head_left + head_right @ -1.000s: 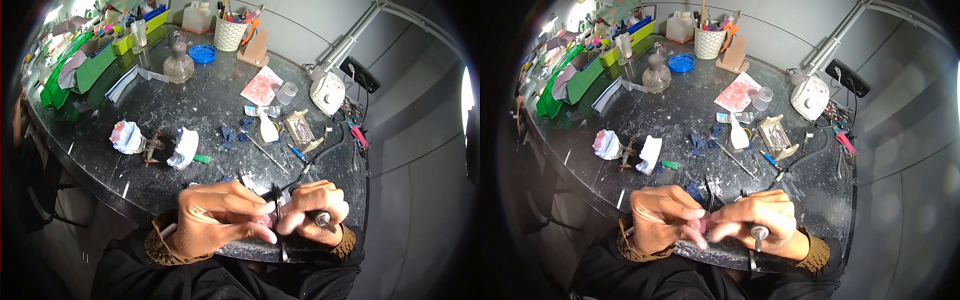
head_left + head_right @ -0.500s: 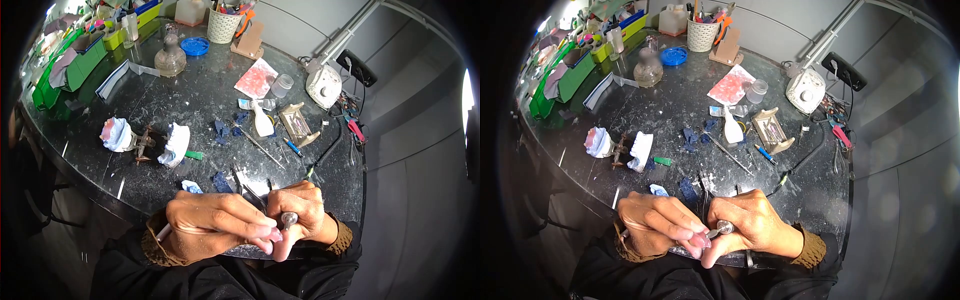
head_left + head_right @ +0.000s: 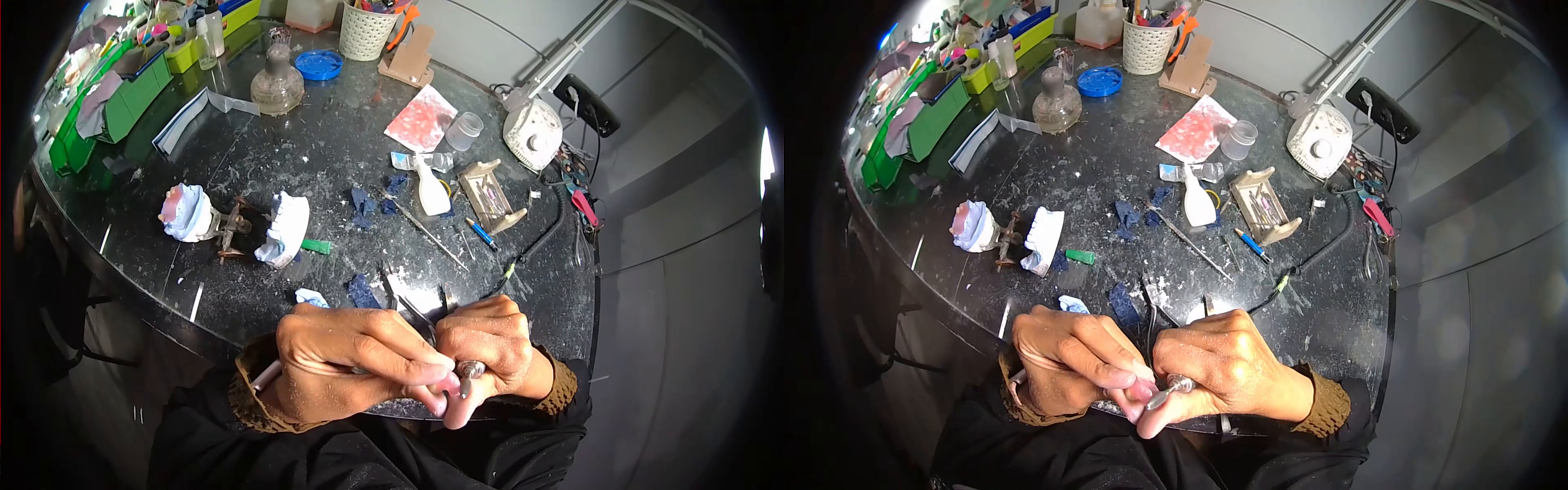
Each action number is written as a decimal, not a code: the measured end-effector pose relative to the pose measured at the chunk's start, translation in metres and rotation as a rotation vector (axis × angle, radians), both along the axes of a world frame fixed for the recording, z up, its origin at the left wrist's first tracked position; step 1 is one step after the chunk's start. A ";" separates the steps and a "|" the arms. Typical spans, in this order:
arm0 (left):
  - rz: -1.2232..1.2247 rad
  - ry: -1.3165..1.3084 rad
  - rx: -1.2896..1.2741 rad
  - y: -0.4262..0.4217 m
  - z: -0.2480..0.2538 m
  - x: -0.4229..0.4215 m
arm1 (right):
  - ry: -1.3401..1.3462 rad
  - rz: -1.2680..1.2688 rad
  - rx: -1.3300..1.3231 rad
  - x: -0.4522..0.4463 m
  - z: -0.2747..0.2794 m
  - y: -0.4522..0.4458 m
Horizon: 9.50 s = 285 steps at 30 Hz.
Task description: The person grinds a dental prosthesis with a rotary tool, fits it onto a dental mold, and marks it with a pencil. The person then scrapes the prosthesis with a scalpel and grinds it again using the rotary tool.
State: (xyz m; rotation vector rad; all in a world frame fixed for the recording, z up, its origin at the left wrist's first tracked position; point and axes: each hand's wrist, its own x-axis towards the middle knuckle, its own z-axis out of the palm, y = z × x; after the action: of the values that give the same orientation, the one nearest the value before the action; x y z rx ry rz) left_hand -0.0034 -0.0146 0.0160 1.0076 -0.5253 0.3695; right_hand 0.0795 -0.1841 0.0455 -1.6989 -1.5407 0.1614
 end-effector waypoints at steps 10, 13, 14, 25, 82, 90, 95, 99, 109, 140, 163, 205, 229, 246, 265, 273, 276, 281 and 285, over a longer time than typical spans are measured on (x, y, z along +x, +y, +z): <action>0.027 0.022 0.041 0.000 0.003 0.002 | 0.009 -0.030 -0.039 0.000 0.005 0.001; -0.058 0.001 0.011 0.003 -0.002 0.001 | 0.000 -0.019 0.014 0.000 0.001 0.002; -0.057 -0.001 0.010 0.003 -0.002 0.001 | -0.009 -0.014 0.011 0.000 0.001 0.002; 0.090 0.009 0.090 0.002 0.003 0.001 | -0.077 0.015 0.080 0.005 0.009 0.001; 0.334 -0.308 0.430 0.021 0.001 0.005 | -0.240 -0.368 -0.203 -0.015 0.017 -0.001; 0.156 -0.068 0.348 0.021 0.005 0.003 | -0.492 -0.410 -0.161 -0.009 0.021 -0.001; 0.036 -0.011 0.256 0.020 0.003 0.007 | -0.641 -0.512 -0.189 -0.020 0.022 0.000; 0.082 0.031 0.301 0.019 0.006 0.006 | -0.756 -0.573 -0.160 -0.022 0.015 0.000; 0.223 -0.084 0.386 0.014 0.000 0.009 | -0.768 -0.571 -0.214 -0.026 0.021 0.002; 0.237 -0.140 0.469 0.015 -0.006 0.011 | -0.873 -0.597 -0.368 -0.029 0.026 0.000; 0.320 0.016 0.089 0.028 0.009 -0.014 | -0.492 -1.092 0.067 0.028 0.034 -0.009; -0.670 0.633 -0.022 0.049 -0.010 -0.059 | -0.257 -1.022 -0.190 -0.096 -0.003 -0.020; -0.524 0.522 -0.246 0.044 -0.011 -0.066 | -0.056 -1.388 -0.375 -0.096 -0.031 -0.068; -0.458 0.478 -0.102 0.028 -0.014 -0.065 | 0.908 -0.247 1.158 -0.147 -0.064 0.030; -0.119 0.288 0.154 0.012 -0.019 -0.064 | 1.059 -0.517 0.981 -0.149 -0.048 0.014; 0.120 0.099 0.323 0.003 -0.020 -0.064 | 1.443 -0.635 0.745 -0.152 -0.042 0.007; 0.153 0.048 0.312 0.004 -0.026 -0.062 | 1.507 -0.602 0.820 -0.153 -0.043 0.013; 0.031 0.183 0.078 0.004 -0.028 -0.062 | 1.497 -0.295 1.110 -0.155 -0.055 0.013; -0.033 0.370 -0.050 0.004 -0.017 -0.067 | 1.097 -0.458 1.240 -0.156 -0.062 0.017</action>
State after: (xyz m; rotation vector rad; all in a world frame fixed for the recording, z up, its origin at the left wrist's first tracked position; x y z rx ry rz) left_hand -0.0705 -0.0105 -0.0006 0.9888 -0.1975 0.1597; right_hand -0.0767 -0.1668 -0.0166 -0.6309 -0.2052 -0.0995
